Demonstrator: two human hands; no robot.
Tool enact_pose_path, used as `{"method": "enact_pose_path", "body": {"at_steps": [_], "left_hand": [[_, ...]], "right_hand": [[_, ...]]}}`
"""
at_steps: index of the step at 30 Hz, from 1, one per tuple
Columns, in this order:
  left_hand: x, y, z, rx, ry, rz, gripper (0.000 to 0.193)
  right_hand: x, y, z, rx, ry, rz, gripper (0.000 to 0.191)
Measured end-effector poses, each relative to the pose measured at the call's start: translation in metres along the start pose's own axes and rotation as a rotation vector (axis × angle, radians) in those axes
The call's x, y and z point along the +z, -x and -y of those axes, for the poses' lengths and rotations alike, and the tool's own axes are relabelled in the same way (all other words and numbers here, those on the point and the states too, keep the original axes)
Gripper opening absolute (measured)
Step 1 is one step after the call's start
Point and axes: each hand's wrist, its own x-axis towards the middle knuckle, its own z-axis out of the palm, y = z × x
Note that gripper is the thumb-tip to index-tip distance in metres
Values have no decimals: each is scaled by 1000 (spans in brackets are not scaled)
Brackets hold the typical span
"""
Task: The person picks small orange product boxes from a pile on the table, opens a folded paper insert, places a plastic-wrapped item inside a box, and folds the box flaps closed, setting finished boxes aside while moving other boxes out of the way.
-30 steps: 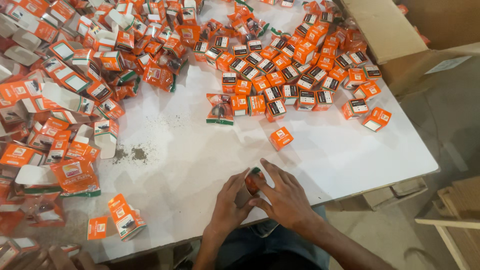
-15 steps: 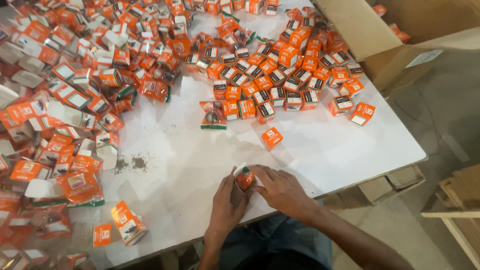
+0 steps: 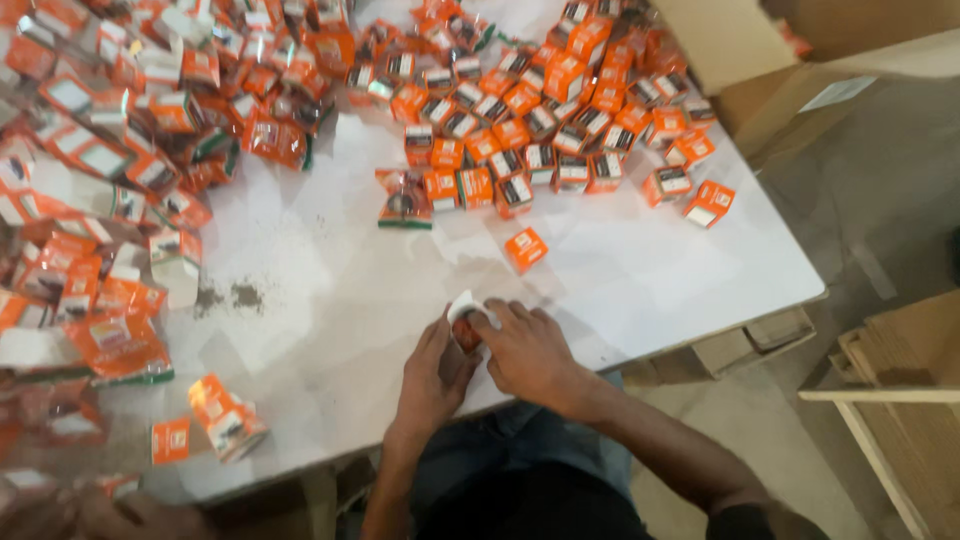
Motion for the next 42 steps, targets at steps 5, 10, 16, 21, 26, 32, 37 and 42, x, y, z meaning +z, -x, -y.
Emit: {"method": "enact_pose_path", "body": {"at_steps": [5, 10, 16, 21, 26, 32, 37, 42], "left_hand": [[0, 12, 1, -268, 189, -9, 71], [3, 10, -3, -280, 250, -45, 66], [4, 11, -5, -211, 132, -101, 63], [6, 18, -5, -315, 216, -165, 52], [-5, 15, 0, -102, -20, -77, 50], [-15, 8, -2, 38, -232, -21, 51], [-10, 5, -6, 87, -224, -80, 30], [-10, 0, 3, 181, -64, -116, 22]], "right_hand": [[4, 1, 5, -73, -74, -123, 54], [4, 15, 11, -38, -140, -327, 54], [18, 9, 4, 91, -36, -124, 57], [27, 12, -9, 6, -385, -223, 56], [29, 16, -8, -98, -500, -373, 60], [21, 12, -3, -105, -223, -263, 52], [20, 6, -14, -211, -416, -309, 43], [25, 5, -25, -271, -534, -423, 34]]}}
